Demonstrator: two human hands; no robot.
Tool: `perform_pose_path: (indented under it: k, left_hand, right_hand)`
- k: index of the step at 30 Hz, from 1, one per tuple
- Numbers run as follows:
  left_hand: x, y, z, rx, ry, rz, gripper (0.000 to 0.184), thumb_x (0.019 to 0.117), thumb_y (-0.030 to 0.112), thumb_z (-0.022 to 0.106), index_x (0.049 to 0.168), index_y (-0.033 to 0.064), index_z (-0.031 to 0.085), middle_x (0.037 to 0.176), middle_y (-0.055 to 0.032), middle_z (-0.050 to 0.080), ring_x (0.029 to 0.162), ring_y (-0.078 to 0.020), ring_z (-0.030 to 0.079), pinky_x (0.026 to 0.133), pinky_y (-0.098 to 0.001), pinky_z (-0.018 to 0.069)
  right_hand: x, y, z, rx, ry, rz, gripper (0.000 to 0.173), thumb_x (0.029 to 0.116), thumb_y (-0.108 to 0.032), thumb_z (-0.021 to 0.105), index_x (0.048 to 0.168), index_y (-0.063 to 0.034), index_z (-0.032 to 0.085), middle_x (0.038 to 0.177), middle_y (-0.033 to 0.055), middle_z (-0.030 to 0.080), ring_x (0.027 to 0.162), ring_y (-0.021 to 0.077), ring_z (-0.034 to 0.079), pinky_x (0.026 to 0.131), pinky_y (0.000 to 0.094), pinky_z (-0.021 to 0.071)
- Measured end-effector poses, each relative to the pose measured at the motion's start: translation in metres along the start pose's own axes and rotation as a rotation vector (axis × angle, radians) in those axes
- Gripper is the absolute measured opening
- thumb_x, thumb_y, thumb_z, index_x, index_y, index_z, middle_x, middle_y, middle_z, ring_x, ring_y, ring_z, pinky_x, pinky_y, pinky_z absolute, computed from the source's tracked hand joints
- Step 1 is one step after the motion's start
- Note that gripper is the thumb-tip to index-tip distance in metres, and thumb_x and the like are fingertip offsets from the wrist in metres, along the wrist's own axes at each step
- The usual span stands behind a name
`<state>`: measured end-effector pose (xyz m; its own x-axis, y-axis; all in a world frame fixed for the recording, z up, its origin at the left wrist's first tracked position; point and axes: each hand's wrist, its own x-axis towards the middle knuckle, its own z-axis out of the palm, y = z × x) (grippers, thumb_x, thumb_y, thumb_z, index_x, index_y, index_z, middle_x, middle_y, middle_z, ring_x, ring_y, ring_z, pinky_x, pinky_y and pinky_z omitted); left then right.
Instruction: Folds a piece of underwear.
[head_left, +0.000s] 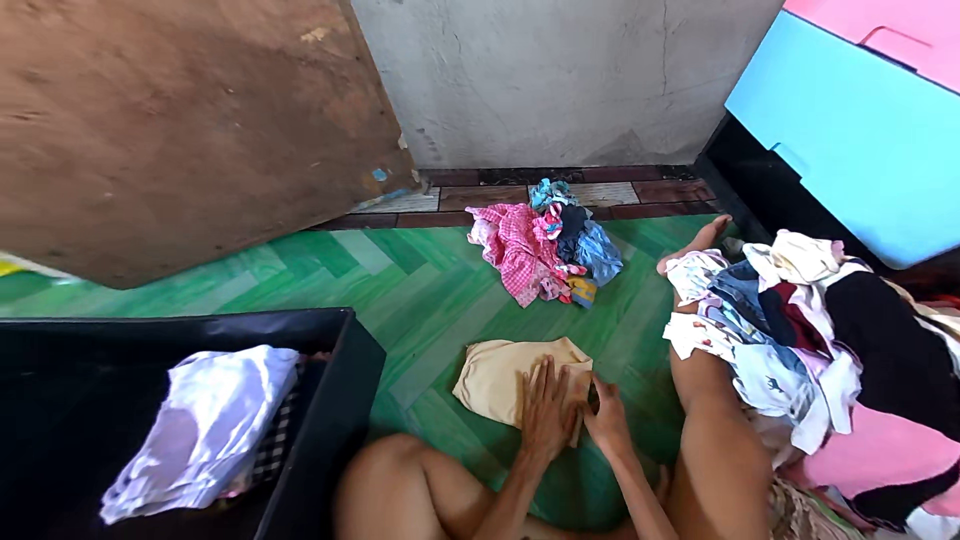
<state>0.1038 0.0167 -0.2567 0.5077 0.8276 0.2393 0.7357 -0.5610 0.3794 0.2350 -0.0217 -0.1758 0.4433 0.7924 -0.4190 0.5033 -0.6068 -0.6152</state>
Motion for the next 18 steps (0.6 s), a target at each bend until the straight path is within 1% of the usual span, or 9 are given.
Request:
perform_pose_path:
  k: [2, 4, 6, 8, 9, 11, 13, 16, 18]
  left_hand:
    - [0.0, -0.001, 0.003, -0.024, 0.034, 0.007, 0.065, 0.1018, 0.048, 0.045, 0.154, 0.0106, 0.047, 0.163, -0.0209, 0.034, 0.152, -0.0393, 0.03, 0.12, -0.0708, 0.0151]
    - [-0.001, 0.001, 0.002, -0.038, 0.053, 0.008, 0.063, 0.1025, 0.043, 0.046, 0.152, 0.0047, 0.048, 0.162, -0.0216, 0.036, 0.151, -0.039, 0.032, 0.121, -0.0682, 0.0177]
    - [-0.002, 0.004, -0.003, -0.065, 0.037, -0.011, 0.058, 0.1031, 0.033, 0.046, 0.15, -0.0018, 0.048, 0.161, -0.0211, 0.037, 0.151, -0.0376, 0.034, 0.122, -0.0634, 0.0194]
    - [-0.006, 0.006, -0.002, -0.109, 0.086, -0.02, 0.051, 0.1019, 0.02, 0.047, 0.146, -0.005, 0.052, 0.157, -0.0229, 0.044, 0.147, -0.0393, 0.04, 0.122, -0.0592, 0.0266]
    - [-0.008, 0.007, 0.001, -0.141, 0.099, -0.03, 0.049, 0.1019, 0.016, 0.046, 0.144, -0.0059, 0.053, 0.155, -0.024, 0.046, 0.147, -0.0404, 0.04, 0.122, -0.0565, 0.028]
    - [-0.01, 0.009, 0.005, -0.163, 0.104, -0.058, 0.049, 0.1044, 0.019, 0.041, 0.145, -0.0068, 0.052, 0.155, -0.0256, 0.044, 0.148, -0.0411, 0.038, 0.123, -0.054, 0.028]
    - [-0.008, 0.017, 0.003, -0.211, 0.084, -0.071, 0.053, 0.1071, 0.024, 0.036, 0.147, -0.0077, 0.049, 0.157, -0.0267, 0.041, 0.149, -0.0411, 0.035, 0.124, -0.0543, 0.0257]
    - [-0.006, 0.032, -0.001, -0.435, 0.09, -0.054, 0.052, 0.1092, 0.024, 0.033, 0.149, -0.0066, 0.047, 0.156, -0.0248, 0.043, 0.149, -0.0393, 0.036, 0.125, -0.0554, 0.0238]
    - [-0.005, 0.042, -0.005, -0.709, 0.071, -0.092, 0.05, 0.1094, 0.022, 0.033, 0.149, -0.0051, 0.047, 0.157, -0.0236, 0.043, 0.15, -0.0369, 0.036, 0.125, -0.0563, 0.0212]
  right_hand:
    - [-0.001, -0.001, 0.002, 0.025, 0.014, 0.061, 0.067, 0.0959, -0.019, 0.07, 0.154, -0.0033, 0.041, 0.127, 0.0191, 0.067, 0.114, 0.035, 0.067, 0.101, 0.0513, 0.0519]
    - [-0.002, -0.003, 0.004, 0.052, 0.021, 0.1, 0.06, 0.0959, -0.021, 0.07, 0.148, -0.0011, 0.048, 0.116, 0.0168, 0.072, 0.109, 0.034, 0.069, 0.099, 0.0528, 0.052]
    - [-0.001, -0.004, 0.003, 0.127, 0.025, 0.118, 0.054, 0.0944, -0.02, 0.073, 0.141, 0.0, 0.054, 0.112, 0.0176, 0.073, 0.106, 0.0342, 0.07, 0.097, 0.0537, 0.0523]
    - [0.002, -0.001, 0.004, 0.26, 0.036, 0.12, 0.049, 0.0928, -0.017, 0.074, 0.136, 0.0017, 0.059, 0.111, 0.02, 0.072, 0.103, 0.0343, 0.069, 0.095, 0.0533, 0.0523]
    - [0.003, 0.002, 0.005, 0.352, 0.035, 0.124, 0.047, 0.0932, -0.015, 0.074, 0.134, 0.003, 0.06, 0.112, 0.0218, 0.071, 0.102, 0.0341, 0.069, 0.093, 0.0522, 0.0531]
    - [0.002, 0.002, 0.004, 0.593, -0.009, 0.164, 0.04, 0.0965, -0.01, 0.069, 0.132, 0.0056, 0.058, 0.111, 0.0239, 0.068, 0.094, 0.0308, 0.068, 0.083, 0.0467, 0.057]
    - [-0.002, -0.001, -0.007, 0.758, -0.076, 0.211, 0.036, 0.1, -0.007, 0.063, 0.133, 0.0056, 0.057, 0.109, 0.0231, 0.067, 0.087, 0.0284, 0.069, 0.076, 0.0438, 0.0595]
    - [-0.011, -0.004, -0.029, 0.816, -0.119, 0.2, 0.037, 0.1, -0.005, 0.06, 0.136, 0.0038, 0.056, 0.105, 0.0203, 0.067, 0.084, 0.0266, 0.069, 0.071, 0.042, 0.0596]
    - [-0.017, -0.01, -0.042, 0.829, -0.121, 0.185, 0.04, 0.0997, -0.003, 0.059, 0.139, 0.0032, 0.052, 0.103, 0.0195, 0.068, 0.084, 0.0265, 0.07, 0.07, 0.0418, 0.0607]
